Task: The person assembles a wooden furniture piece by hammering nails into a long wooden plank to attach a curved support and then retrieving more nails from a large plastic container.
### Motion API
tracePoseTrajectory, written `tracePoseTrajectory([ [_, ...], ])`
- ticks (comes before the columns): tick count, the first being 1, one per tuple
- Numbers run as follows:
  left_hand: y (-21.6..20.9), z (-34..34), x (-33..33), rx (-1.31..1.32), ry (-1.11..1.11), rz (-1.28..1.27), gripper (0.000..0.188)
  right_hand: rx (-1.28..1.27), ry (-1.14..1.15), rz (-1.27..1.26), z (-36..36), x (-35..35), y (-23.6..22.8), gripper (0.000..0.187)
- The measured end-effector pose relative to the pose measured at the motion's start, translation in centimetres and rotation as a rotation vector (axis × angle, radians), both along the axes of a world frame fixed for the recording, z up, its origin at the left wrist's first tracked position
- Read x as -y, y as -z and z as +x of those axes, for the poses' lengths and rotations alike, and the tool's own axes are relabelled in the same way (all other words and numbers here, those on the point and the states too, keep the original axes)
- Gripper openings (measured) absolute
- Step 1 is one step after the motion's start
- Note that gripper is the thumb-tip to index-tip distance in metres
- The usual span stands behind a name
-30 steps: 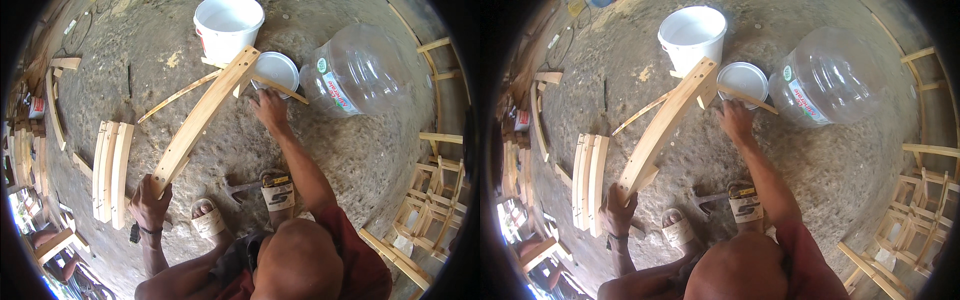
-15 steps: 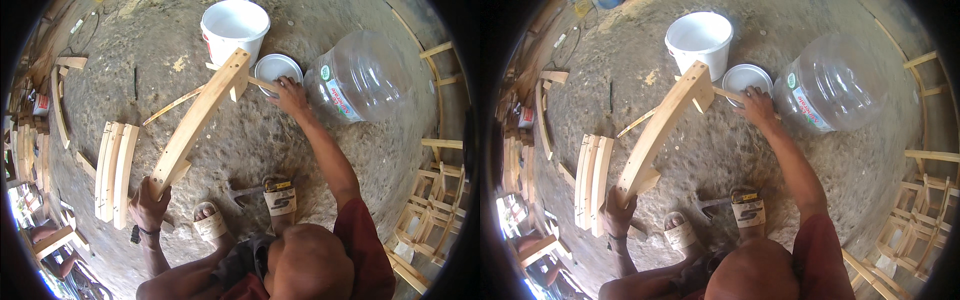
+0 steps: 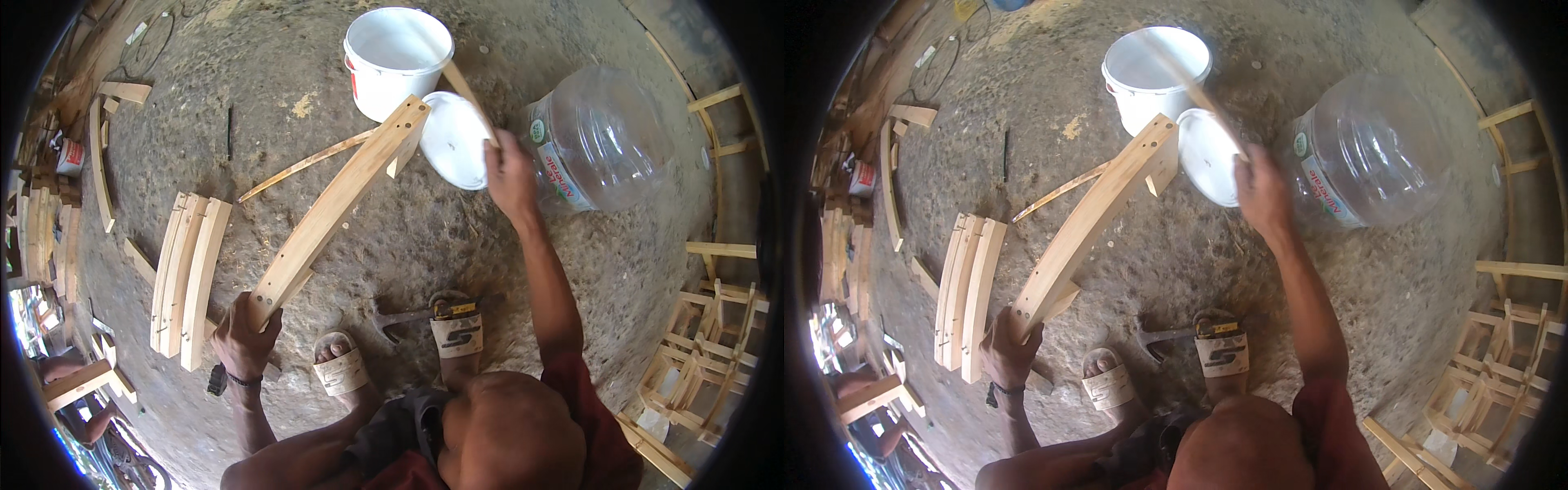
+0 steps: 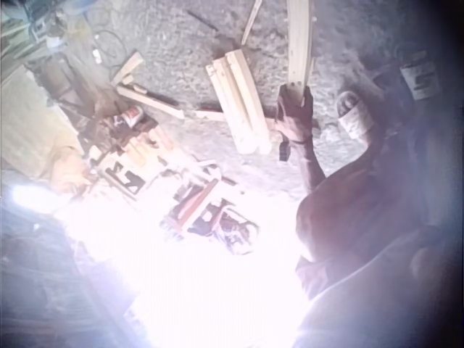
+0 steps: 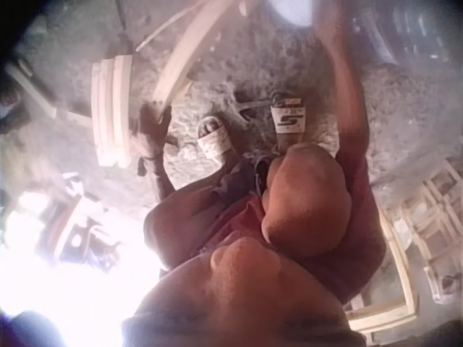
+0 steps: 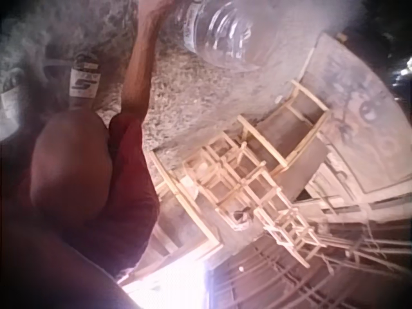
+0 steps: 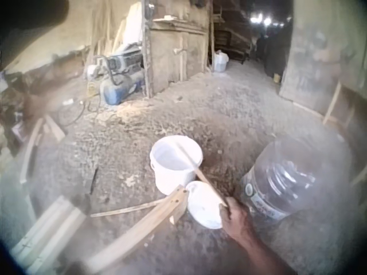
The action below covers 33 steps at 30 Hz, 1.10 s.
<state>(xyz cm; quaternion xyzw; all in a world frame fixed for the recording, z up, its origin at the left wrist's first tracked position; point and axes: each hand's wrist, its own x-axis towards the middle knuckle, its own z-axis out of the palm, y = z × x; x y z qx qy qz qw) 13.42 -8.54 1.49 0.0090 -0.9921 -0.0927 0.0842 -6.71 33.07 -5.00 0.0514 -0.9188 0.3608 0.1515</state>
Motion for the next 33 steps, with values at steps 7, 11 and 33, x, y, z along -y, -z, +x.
tracePoseTrajectory([
  [7,0.2,-0.7,-0.8,0.000,-0.030,0.072,0.051,0.008,0.369,-0.280,0.8,-2.0,-1.1,0.042],
  [11,-0.5,-2.3,-1.8,0.072,-0.043,0.068,0.050,0.009,0.385,-0.537,-3.0,-1.2,2.9,0.045],
  [33,-0.4,-2.9,-1.2,0.151,-0.046,0.083,0.052,0.595,-0.065,0.608,8.3,-3.9,5.7,0.043],
])
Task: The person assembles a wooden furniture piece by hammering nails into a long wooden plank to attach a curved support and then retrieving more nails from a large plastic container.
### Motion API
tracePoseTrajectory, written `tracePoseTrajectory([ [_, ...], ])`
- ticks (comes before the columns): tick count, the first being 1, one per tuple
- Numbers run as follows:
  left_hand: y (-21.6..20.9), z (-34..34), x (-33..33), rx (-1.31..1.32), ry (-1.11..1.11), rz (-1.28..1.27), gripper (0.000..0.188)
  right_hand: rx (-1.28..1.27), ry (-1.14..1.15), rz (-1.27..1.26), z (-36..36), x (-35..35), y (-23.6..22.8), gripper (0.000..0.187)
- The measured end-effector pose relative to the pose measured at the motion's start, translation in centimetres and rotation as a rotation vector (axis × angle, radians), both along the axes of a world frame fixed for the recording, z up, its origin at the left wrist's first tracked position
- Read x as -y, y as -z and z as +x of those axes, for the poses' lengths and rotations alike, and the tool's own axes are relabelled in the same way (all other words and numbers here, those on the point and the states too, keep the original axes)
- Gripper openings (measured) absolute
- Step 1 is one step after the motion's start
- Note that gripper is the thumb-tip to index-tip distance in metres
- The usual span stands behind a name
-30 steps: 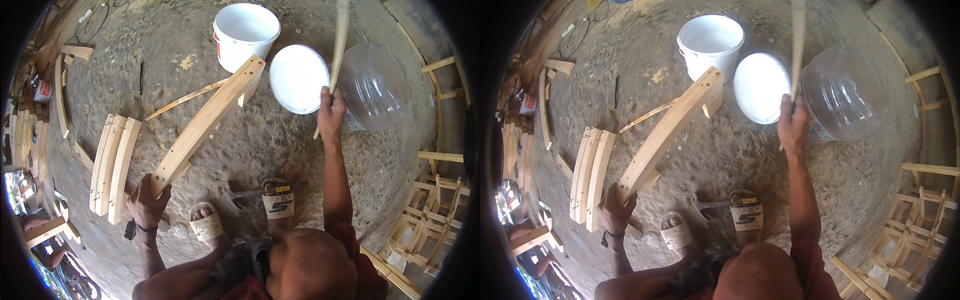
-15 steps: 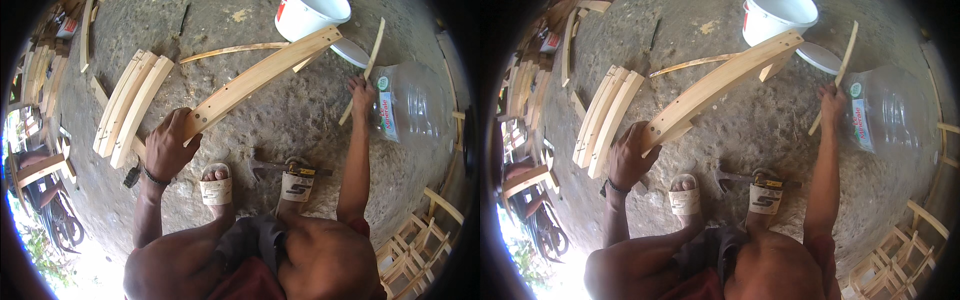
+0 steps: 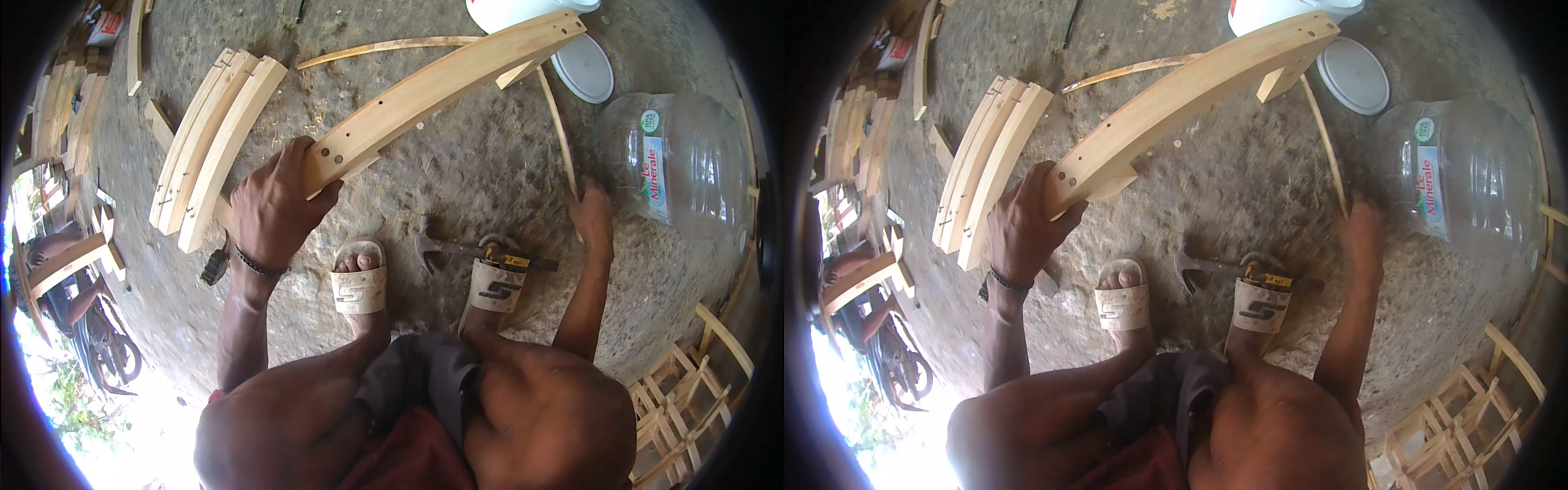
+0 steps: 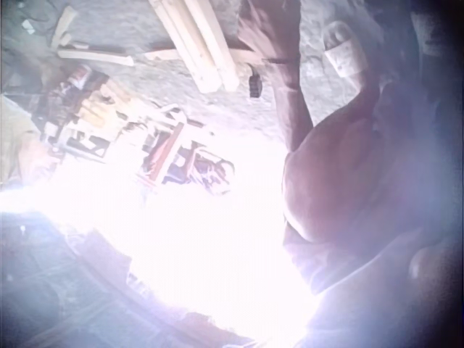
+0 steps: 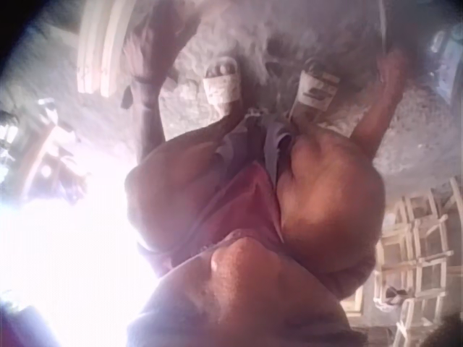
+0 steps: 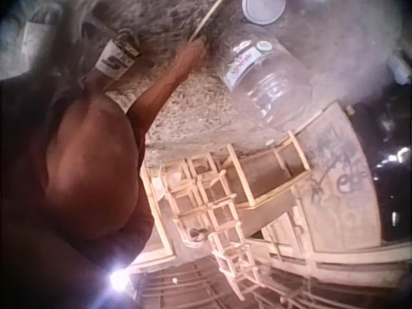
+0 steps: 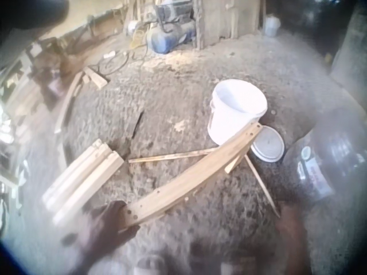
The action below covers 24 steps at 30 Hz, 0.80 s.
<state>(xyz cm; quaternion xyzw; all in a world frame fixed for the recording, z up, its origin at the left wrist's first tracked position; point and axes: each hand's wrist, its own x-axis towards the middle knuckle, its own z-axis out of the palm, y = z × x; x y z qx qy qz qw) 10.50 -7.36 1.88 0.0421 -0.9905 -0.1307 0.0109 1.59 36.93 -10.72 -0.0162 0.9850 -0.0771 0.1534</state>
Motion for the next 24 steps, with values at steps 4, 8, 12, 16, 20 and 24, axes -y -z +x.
tracePoseTrajectory([
  [4,0.1,-0.2,-0.6,0.013,-0.003,0.010,0.051,0.105,-0.066,-0.310,0.5,7.4,-4.8,0.054],
  [8,-0.2,-0.3,-0.9,-0.003,0.069,-0.073,0.051,0.076,-0.492,-1.001,0.2,18.5,-1.8,0.071],
  [12,0.3,-0.3,-1.5,0.003,0.051,0.051,0.057,0.321,-0.552,-1.178,-0.2,24.3,0.3,0.064],
  [16,0.2,0.0,-2.1,-0.013,0.066,0.032,0.059,0.463,-0.450,-1.341,0.2,26.3,0.0,0.050],
  [20,0.3,0.8,-2.2,-0.011,0.006,0.075,0.054,0.298,-0.398,-1.504,2.1,27.4,1.1,0.037],
  [24,0.7,0.2,-1.9,0.001,0.017,0.090,0.058,0.236,-0.396,-1.527,2.5,27.4,2.0,0.034],
])
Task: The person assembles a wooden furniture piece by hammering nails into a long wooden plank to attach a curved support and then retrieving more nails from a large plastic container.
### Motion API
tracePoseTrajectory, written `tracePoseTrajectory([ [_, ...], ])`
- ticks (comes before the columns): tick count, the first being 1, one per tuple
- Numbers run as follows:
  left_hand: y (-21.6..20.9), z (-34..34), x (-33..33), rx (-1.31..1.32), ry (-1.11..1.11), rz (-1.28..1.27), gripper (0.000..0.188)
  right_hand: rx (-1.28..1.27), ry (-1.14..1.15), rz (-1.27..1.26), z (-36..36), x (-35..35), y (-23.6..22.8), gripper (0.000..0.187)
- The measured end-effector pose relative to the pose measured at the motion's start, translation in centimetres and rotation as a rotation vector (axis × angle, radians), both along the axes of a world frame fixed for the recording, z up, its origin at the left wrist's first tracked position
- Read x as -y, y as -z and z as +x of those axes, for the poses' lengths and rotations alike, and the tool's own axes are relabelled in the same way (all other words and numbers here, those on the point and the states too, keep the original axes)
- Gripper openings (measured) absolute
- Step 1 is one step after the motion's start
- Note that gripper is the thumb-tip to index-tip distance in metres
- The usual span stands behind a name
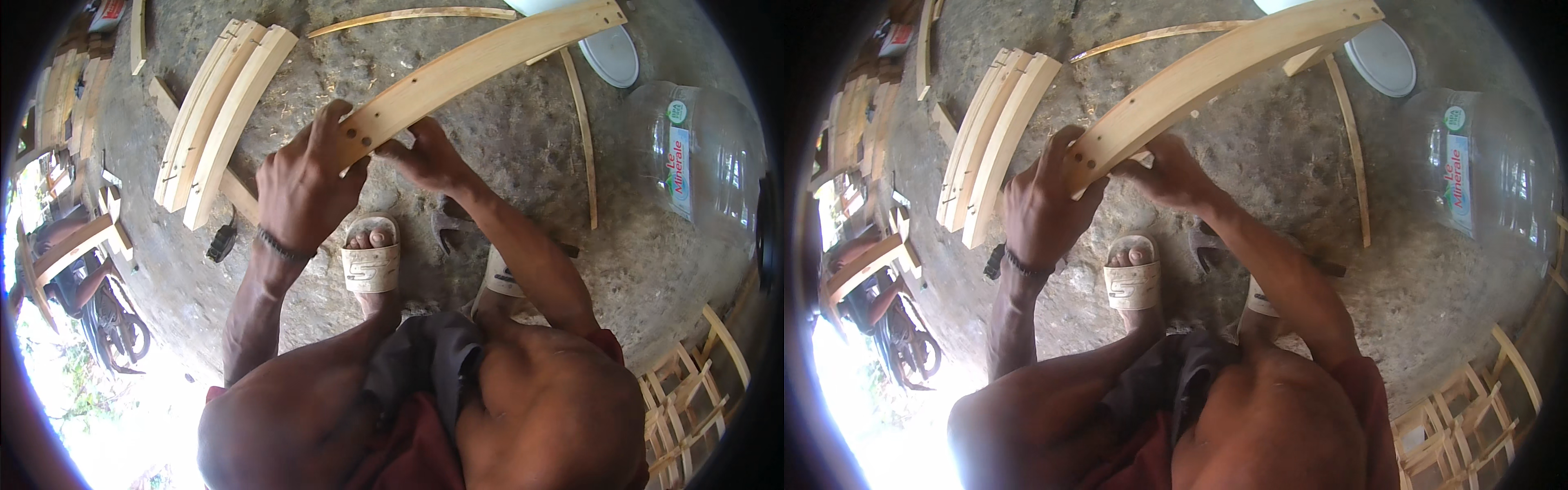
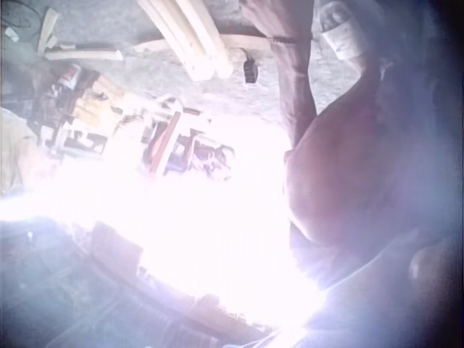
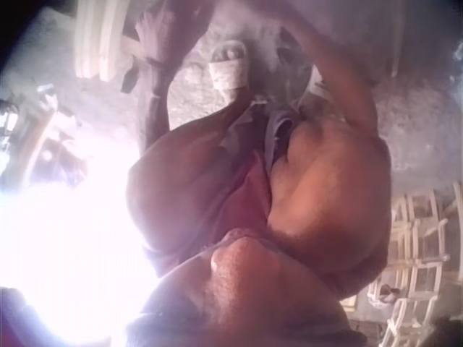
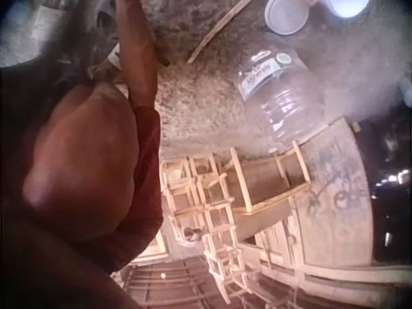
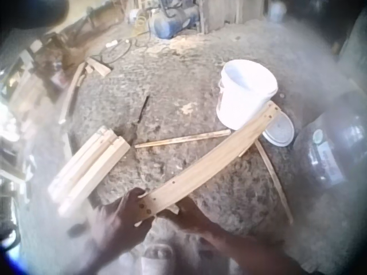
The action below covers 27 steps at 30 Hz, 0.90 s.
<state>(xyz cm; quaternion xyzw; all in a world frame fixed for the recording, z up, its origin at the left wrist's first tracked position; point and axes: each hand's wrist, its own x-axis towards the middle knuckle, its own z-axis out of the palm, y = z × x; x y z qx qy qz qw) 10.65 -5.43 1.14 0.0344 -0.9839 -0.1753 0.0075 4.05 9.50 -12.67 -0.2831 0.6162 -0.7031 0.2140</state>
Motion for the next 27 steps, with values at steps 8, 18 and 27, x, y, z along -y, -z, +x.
tracePoseTrajectory([
  [8,0.5,-0.6,0.0,-0.038,0.019,-0.009,0.055,0.008,0.045,0.010,0.0,-0.1,0.0,0.032],
  [18,0.4,0.4,0.2,-0.037,0.015,-0.074,0.050,0.006,0.015,0.049,0.4,0.2,-0.6,0.033],
  [27,0.5,-0.1,0.0,-0.026,0.061,-0.089,0.053,-0.441,0.263,0.322,0.8,-7.6,-4.3,0.046],
])
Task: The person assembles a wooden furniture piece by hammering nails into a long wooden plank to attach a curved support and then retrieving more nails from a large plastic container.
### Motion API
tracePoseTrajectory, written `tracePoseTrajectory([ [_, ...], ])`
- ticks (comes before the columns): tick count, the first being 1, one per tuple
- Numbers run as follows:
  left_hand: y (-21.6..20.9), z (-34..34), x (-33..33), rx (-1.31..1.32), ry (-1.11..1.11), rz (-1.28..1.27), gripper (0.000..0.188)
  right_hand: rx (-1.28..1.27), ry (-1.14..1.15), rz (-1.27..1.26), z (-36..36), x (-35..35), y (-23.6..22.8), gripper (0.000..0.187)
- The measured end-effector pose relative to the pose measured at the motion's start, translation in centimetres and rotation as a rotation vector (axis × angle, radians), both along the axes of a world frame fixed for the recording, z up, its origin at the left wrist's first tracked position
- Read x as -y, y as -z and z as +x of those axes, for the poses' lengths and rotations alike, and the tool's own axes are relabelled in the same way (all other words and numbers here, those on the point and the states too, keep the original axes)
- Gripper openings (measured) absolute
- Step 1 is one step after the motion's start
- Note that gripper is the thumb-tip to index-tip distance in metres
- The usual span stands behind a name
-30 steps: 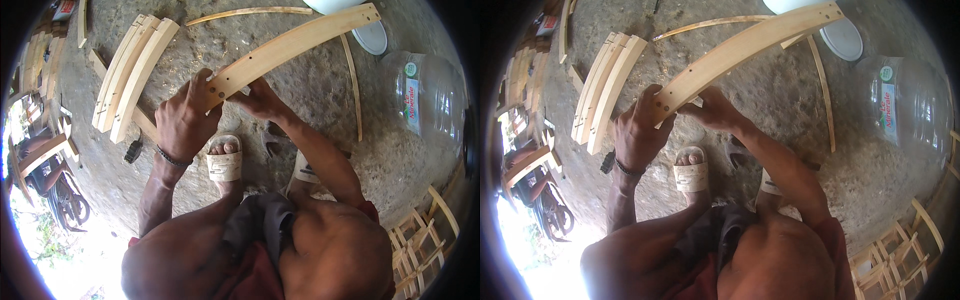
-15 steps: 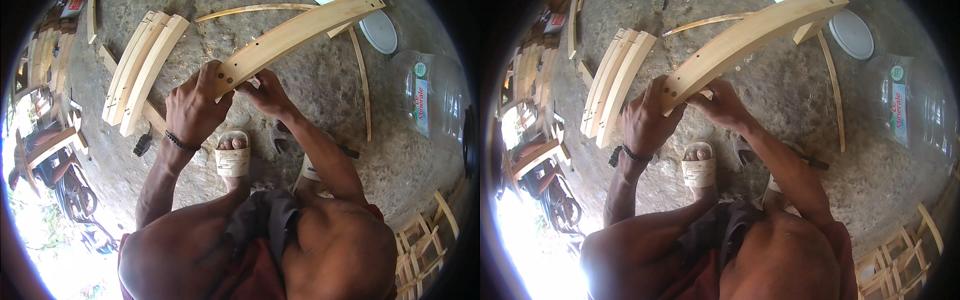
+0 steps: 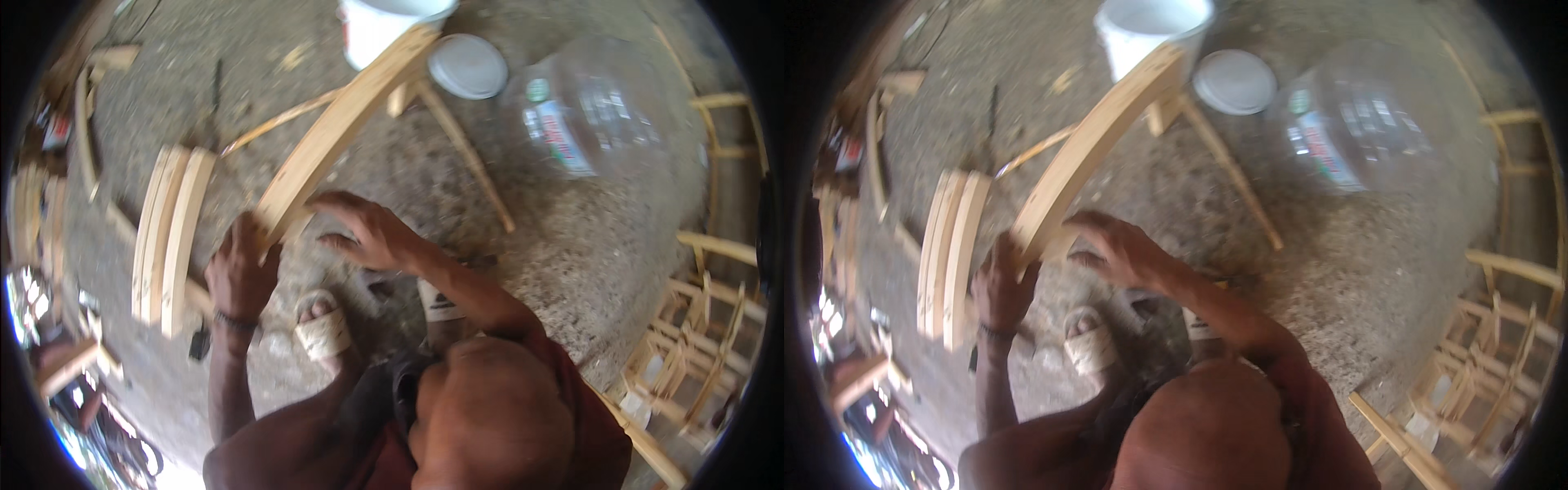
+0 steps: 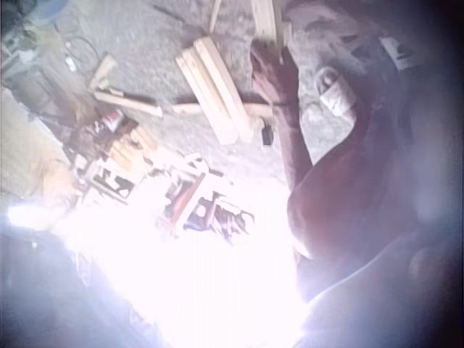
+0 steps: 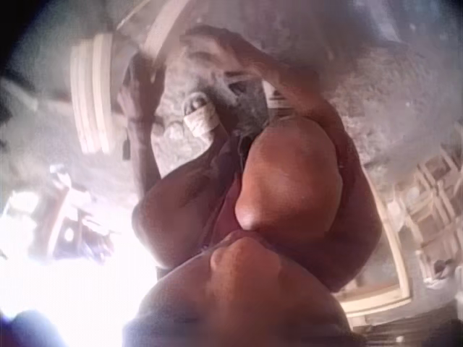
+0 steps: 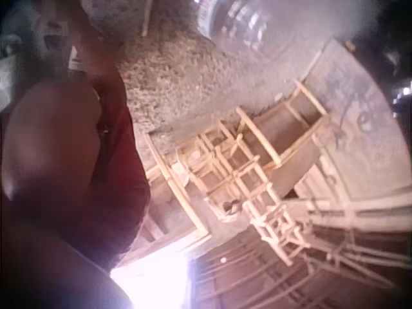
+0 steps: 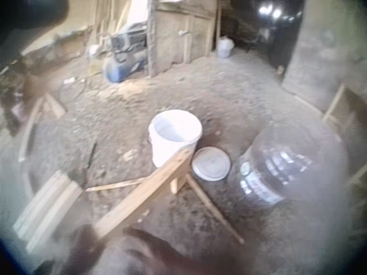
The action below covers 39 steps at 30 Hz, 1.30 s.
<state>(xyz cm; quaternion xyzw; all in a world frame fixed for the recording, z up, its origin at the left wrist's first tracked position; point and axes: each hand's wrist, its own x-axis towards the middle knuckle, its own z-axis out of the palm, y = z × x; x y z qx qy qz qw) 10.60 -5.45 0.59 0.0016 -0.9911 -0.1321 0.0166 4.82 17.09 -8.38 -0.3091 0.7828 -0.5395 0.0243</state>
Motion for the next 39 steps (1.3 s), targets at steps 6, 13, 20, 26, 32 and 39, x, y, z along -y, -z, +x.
tracePoseTrajectory([
  [6,-1.4,-0.5,-0.9,0.111,0.049,-0.012,0.080,-0.560,0.909,0.355,-4.3,-19.4,-16.3,0.035],
  [13,-2.9,-1.1,0.0,0.211,0.046,-0.003,0.101,-0.476,0.992,0.973,-5.6,-29.6,-16.4,0.053],
  [20,-11.5,-6.9,-4.3,-0.048,0.419,-0.253,0.088,-0.579,0.873,0.800,1.7,-24.1,-13.0,0.030],
  [26,-15.1,-12.1,-16.1,-0.249,1.223,-0.277,0.062,-0.445,0.872,0.851,6.0,-20.6,-13.2,0.026],
  [32,-10.7,-12.5,-26.1,-0.310,1.485,-0.176,0.043,-0.374,0.746,0.901,7.7,-20.9,-13.8,0.028],
  [39,-6.3,-10.2,-26.8,-0.278,1.348,-0.015,0.039,-0.114,0.275,0.901,6.6,-24.1,-18.4,0.033],
])
